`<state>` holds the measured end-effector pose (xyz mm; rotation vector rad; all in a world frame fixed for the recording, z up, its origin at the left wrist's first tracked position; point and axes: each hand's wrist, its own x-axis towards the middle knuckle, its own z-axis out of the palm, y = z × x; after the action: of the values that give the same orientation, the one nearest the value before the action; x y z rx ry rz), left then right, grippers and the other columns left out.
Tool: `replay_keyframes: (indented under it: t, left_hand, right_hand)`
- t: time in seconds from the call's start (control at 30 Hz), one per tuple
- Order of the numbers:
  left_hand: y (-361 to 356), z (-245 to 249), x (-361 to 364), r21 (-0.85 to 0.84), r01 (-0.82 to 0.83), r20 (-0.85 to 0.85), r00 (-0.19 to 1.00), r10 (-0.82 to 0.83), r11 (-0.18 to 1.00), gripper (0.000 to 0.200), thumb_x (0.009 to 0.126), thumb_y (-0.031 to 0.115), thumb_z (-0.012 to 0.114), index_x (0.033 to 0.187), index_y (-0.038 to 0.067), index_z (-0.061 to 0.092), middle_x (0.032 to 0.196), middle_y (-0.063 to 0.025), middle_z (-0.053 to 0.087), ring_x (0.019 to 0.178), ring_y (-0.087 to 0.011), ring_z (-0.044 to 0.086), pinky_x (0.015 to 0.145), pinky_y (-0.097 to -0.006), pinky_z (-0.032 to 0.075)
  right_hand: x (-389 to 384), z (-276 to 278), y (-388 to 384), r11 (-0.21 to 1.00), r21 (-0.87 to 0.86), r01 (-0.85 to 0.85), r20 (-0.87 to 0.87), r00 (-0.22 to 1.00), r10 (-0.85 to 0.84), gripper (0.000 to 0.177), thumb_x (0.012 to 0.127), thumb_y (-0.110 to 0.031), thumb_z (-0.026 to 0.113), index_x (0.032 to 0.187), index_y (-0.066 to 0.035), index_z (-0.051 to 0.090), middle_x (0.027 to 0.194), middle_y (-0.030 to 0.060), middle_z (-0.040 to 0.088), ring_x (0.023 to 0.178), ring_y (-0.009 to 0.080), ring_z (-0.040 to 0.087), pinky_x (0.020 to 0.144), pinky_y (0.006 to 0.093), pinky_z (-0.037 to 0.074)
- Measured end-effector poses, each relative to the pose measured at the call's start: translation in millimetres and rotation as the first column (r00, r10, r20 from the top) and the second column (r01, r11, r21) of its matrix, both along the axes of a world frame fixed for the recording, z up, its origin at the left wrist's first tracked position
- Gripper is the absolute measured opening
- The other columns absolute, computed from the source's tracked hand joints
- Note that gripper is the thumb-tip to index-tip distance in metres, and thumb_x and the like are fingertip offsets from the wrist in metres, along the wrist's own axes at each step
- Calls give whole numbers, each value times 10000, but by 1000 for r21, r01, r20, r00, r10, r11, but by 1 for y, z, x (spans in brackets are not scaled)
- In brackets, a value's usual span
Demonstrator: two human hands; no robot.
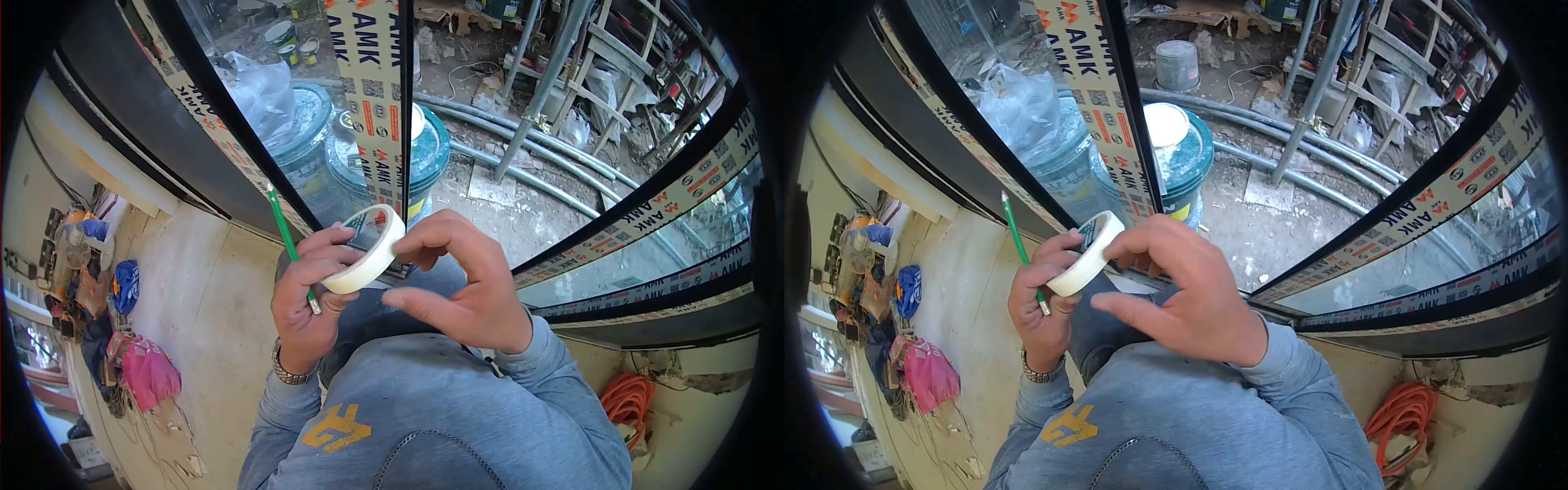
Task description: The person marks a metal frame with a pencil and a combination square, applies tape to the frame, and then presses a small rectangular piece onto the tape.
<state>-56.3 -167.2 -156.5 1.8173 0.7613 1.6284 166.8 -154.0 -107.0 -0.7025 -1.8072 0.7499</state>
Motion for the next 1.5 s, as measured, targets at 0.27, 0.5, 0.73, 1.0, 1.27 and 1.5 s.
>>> replay_keyframes:
  t: [0.27, 0.5, 0.73, 1.0, 1.27, 1.5]
  left_hand:
    - [0, 2, -2, 162, -73, -233, 966, 110, 984, 285, 948, 242, 778, 1094, 79, 596, 1056, -169, 782, 1273, -396, 622, 1179, -651, 360]
    - [0, -8, -5, 139, -70, -166, 982, 93, 988, 243, 947, 177, 784, 1061, 93, 586, 1054, -167, 783, 1309, -398, 603, 1190, -674, 330]
    - [3, 1, -6, 201, -149, -283, 937, 203, 968, 252, 871, 30, 801, 1051, 79, 632, 1035, -130, 789, 1261, -389, 640, 1179, -660, 350]
    - [5, -6, -12, 174, -171, -286, 934, 216, 970, 288, 821, 71, 860, 1038, 63, 672, 1002, -123, 780, 1187, -343, 674, 1103, -605, 430]
    - [-5, 2, -18, -132, -51, -261, 965, 14, 990, 552, 756, 173, 926, 1242, 42, 701, 1229, -160, 712, 1149, -331, 662, 983, -408, 515]
    - [-3, -5, -25, -68, 22, -263, 964, -39, 997, 463, 773, 202, 921, 1156, 29, 726, 1112, -150, 740, 1059, -321, 683, 996, -448, 500]
  right_hand:
    - [-17, -4, -15, 990, 23, 137, -47, 990, -135, 527, 765, -212, 938, 1150, -26, 630, 1015, 113, 658, 872, 247, 678, 755, 340, 552]
    - [-26, -9, -14, 988, -16, 156, -128, 979, -156, 623, 743, -211, 949, 1220, -40, 586, 1032, 117, 653, 881, 251, 681, 749, 367, 556]
    - [-35, -11, -5, 976, 73, 207, 39, 977, -210, 625, 695, -199, 938, 1188, -47, 584, 1050, 128, 627, 943, 351, 635, 787, 414, 525]
    - [-50, -34, 2, 942, 236, 239, 28, 967, -252, 673, 762, -155, 903, 1294, -33, 508, 1130, 139, 599, 986, 337, 634, 830, 423, 524]
    - [-33, -52, 20, 477, -631, -612, -689, 725, 20, 523, 1080, -432, 588, 1421, -68, 428, 1257, 97, 610, 1179, 218, 648, 999, 411, 552]
    - [-27, -57, 31, 146, -512, -846, -842, 528, 106, 507, 1091, -512, 522, 1325, -62, 535, 1246, 130, 645, 1185, 268, 665, 1023, 464, 559]
